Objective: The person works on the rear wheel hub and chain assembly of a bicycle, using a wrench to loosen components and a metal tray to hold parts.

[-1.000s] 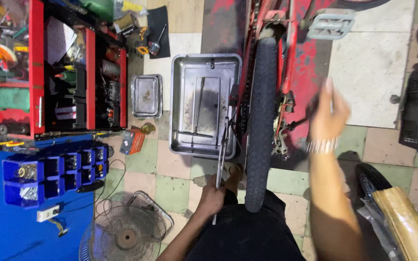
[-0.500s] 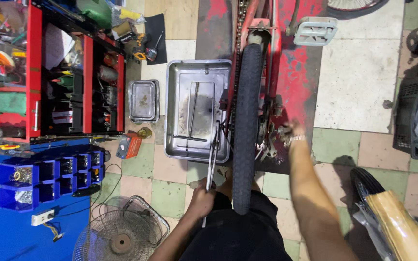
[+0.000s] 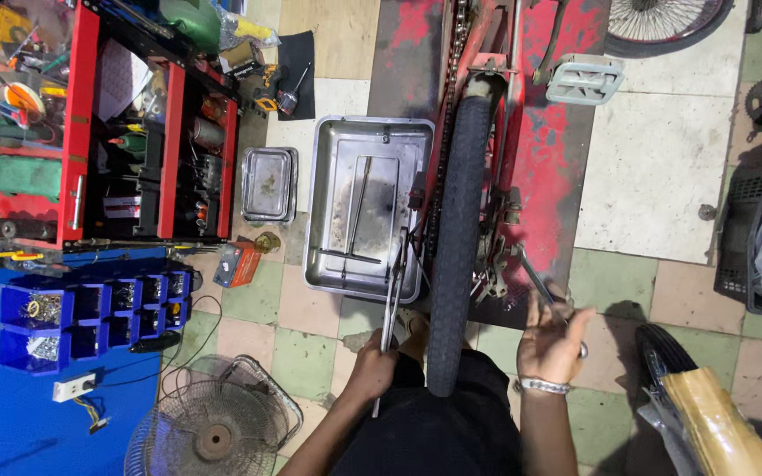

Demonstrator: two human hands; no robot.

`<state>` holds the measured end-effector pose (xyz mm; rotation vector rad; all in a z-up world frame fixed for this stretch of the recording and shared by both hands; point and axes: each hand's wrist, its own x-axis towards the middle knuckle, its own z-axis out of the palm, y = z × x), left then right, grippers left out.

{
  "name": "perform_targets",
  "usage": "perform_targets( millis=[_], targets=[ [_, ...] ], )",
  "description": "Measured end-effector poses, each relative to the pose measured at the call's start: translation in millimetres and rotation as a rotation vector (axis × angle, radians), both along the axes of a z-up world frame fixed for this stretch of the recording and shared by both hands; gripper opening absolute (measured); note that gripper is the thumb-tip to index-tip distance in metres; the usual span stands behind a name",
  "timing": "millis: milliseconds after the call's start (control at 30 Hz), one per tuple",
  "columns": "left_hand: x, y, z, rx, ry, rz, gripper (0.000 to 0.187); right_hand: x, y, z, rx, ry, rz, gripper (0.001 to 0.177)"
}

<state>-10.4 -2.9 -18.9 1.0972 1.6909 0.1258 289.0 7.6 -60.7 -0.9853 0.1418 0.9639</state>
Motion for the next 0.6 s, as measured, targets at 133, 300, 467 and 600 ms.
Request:
perform_targets(
  millis=[133,300,467,600],
  targets=[
    [-3.2,-2.6,-3.2,0.039,-0.015,0.001,0.031,38.4,13.4,-111.3,0.070,0.518,-0.091,0.055],
    [-5.8,-4.1,-7.4,-0.001,-0.024,0.022,0.028,83.1,150.7,-180.3,-0.246,0.413,0.337,0.046],
    [-6.3,-5.9,-9.4,0.065,-0.029,0.003,0.025,106.4,182.3,-77.3,0.033,0.159,0.540,0.048],
    [-6.0,-6.3,-7.0,0.052,-0.045,-0.002,0.029,71.7,131.1,4.5,0.122,-0.195,0.422,0.044]
  ],
)
